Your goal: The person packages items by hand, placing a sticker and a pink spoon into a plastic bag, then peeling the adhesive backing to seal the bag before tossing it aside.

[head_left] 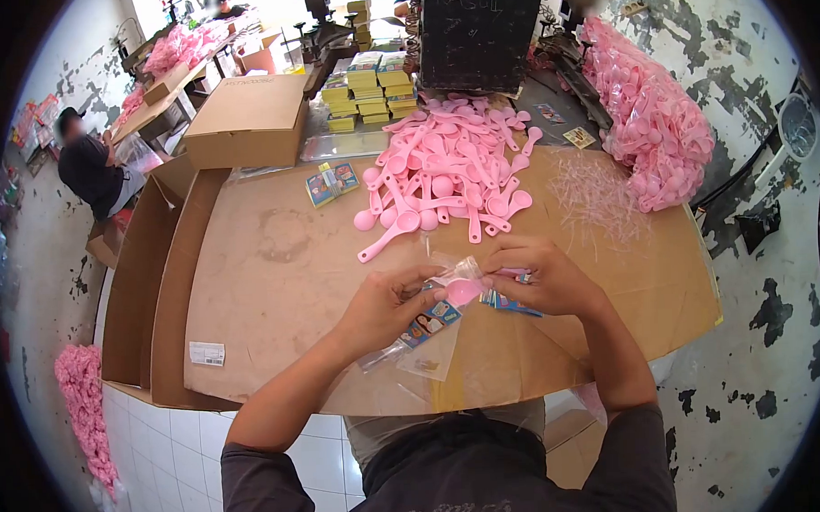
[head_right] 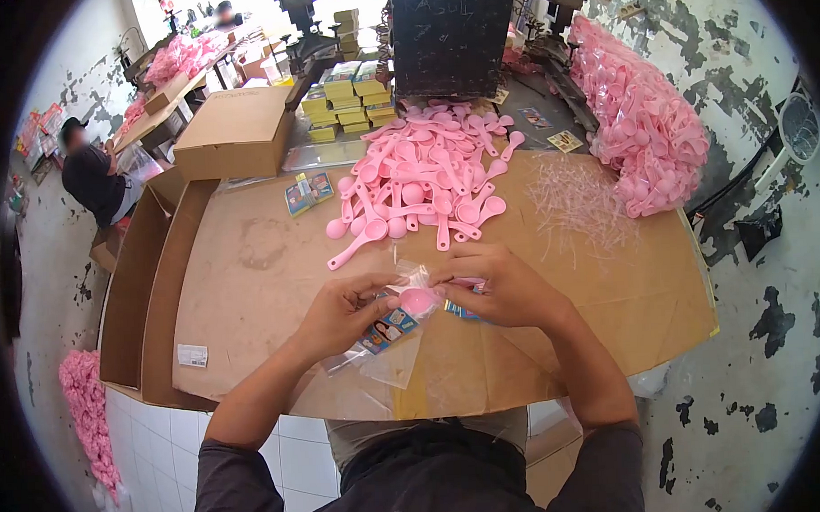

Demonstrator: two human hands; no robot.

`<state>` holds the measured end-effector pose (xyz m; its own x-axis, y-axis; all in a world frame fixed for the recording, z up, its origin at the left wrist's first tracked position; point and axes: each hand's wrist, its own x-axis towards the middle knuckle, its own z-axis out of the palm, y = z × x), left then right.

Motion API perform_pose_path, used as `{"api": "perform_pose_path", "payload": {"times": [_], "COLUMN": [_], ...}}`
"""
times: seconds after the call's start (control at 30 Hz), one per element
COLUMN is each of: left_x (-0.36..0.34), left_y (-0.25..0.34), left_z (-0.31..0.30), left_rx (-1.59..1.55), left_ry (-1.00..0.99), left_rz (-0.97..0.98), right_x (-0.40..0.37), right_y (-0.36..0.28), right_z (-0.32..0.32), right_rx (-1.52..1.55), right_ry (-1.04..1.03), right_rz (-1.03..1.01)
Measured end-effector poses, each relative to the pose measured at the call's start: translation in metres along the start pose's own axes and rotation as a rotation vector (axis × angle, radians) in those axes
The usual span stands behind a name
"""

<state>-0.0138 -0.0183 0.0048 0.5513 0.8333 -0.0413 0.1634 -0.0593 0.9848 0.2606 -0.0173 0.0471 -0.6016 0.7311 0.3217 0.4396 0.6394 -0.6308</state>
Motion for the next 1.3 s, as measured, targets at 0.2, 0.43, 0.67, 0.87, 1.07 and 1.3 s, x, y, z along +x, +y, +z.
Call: {"api": "perform_pose_path", "payload": {"times": [0.2,0.43,0.67,0.87,1.07,1.3], "left_x": [-0.003,-0.005,-0.002,-0.004,-0.010,-0.010], "left_y": [0.000,0.001,-0.006,0.007,0.015,0.013], "left_z": [0.009,0.000,-0.007,-0.005,0.010,0.009], "left_rx": [-0.009,-0.432,-0.504,-0.089,0.192,-0.057], "left_ry": [-0.054,-0.224,-0.254,-0.026,0.136,0.107], "left_rz": [0.057,0.031,0.153,0.516,0.549,0.383], "right_x": [0.018,0.033,0.027,0.031,0.033,0.034], "right_y": [-0.025,-0.014,-0.044,-0.092,-0.086,-0.081], "right_z": [0.024,0.039,0.003,-0.027,-0.017,0.001], "right_rx": [0.245,1.252,0.312,-0.395,-0.269,-0.311], "right_ry": [0.067,0.005,-0.059,0.114,0.132,0.317], "right_rz": [0.013,-0.024,-0.183,-0.163,-0.049,-0.089]}}
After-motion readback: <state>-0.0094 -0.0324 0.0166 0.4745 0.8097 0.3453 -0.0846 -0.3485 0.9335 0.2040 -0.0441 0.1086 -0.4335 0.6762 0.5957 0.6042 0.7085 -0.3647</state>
